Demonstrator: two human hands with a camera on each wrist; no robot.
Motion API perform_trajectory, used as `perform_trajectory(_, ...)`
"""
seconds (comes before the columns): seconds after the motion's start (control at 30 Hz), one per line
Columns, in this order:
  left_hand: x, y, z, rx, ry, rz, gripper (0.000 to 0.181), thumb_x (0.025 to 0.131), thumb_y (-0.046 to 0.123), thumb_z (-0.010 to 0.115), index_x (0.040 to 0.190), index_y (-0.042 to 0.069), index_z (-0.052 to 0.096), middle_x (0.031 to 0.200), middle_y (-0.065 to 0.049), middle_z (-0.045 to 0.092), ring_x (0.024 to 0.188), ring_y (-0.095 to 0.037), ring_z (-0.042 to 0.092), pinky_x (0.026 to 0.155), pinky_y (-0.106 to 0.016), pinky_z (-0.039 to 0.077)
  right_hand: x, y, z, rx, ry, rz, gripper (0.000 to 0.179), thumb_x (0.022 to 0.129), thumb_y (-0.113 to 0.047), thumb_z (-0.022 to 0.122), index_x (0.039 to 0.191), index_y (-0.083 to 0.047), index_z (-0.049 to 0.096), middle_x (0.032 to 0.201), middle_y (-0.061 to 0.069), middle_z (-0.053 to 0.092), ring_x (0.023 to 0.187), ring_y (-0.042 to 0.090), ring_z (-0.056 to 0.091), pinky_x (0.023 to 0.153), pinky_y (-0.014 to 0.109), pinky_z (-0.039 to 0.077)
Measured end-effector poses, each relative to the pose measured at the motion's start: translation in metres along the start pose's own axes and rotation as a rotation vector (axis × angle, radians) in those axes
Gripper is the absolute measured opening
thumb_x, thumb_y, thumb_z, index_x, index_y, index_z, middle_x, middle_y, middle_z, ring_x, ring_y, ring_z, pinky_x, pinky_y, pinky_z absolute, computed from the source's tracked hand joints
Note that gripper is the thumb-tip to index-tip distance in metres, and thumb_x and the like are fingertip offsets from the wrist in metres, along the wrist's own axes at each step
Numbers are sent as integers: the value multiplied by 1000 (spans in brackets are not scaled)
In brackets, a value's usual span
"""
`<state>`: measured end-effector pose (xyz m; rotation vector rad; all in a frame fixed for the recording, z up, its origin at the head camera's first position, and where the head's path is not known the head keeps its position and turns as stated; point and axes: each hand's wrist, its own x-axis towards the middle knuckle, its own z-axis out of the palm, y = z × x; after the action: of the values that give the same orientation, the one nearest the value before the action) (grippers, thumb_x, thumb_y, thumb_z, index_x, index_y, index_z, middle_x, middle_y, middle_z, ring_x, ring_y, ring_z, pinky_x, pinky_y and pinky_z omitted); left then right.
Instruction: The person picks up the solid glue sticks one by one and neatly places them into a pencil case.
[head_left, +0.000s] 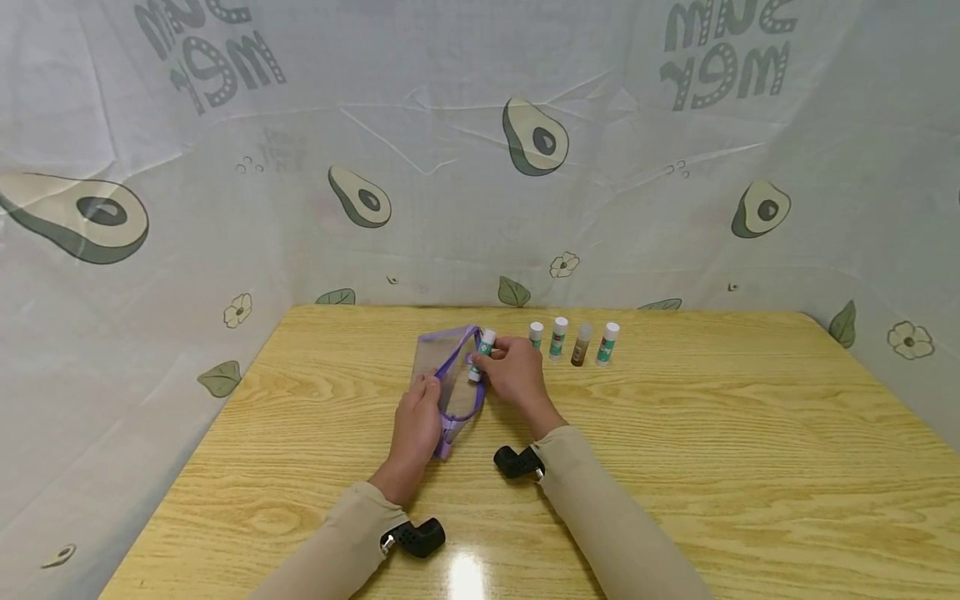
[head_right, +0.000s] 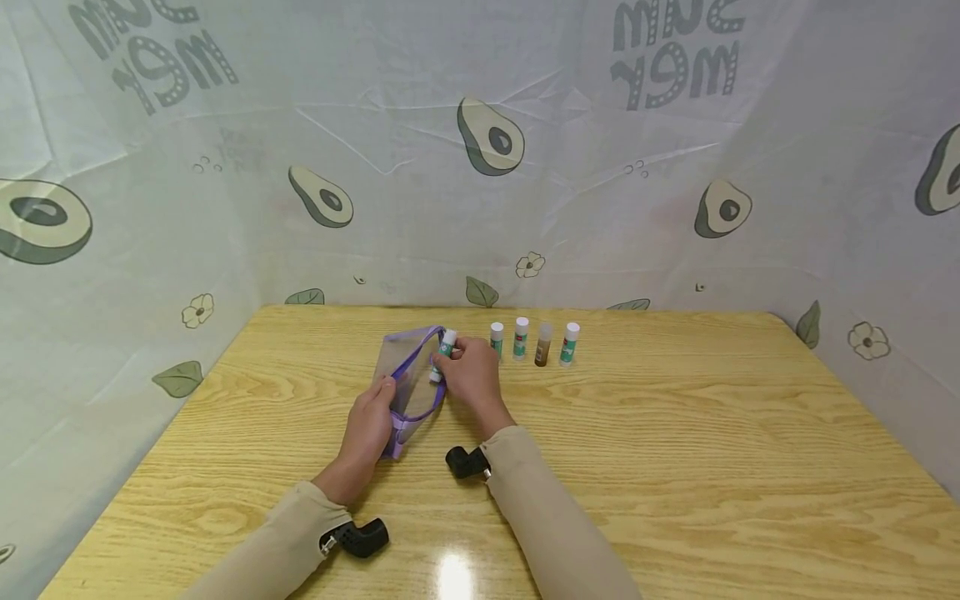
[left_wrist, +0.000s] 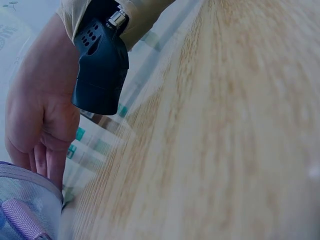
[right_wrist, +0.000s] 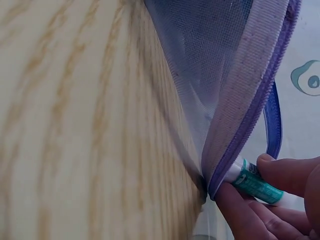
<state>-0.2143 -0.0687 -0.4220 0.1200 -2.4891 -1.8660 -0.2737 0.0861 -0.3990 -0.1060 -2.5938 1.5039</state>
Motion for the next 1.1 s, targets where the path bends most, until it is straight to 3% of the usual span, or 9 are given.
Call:
perform_trajectory(0.2,0,0,0,8,-6,-11,52,108,36,30,150,9,42,162,-18,27,151,-40,17,124,-57,12,-1,-1,-2,110,-44,61,45,87,-20,77,125,1,66,99,15,77,78,21,76,66,27,61)
perform_trajectory(0.43,0,3,-1,5,8,-12,52,107,37,30,148,9,45,161,-18,28,152,-40,14,124,-57,10,0,-5,-2,298,-94,109,38,88,-13,74,122,2,68,98,18,76,80,24,76,71,30,62)
perform_trajectory(0.63,1,2,0,9,5,-14,52,107,37,30,149,9,45,161,-18,28,152,-40,14,124,-57,10,0,-6,-5,300,-77,100,37,89,-12,73,123,2,67,98,17,76,83,24,76,72,30,62)
perform_trajectory(0.87,-1,2,0,18,6,-3,52,108,36,30,149,8,44,160,-19,28,151,-43,14,124,-58,10,-2,-9,-9,200,-32,23,41,89,-16,72,127,-1,65,102,15,75,90,30,75,78,39,62)
perform_trajectory(1.1,-1,4,1,22,10,15,51,108,33,30,149,6,44,159,-22,29,151,-43,15,124,-57,12,-4,-16,-20,194,-26,-33,37,91,-21,70,126,-10,66,106,11,75,96,33,73,79,41,61)
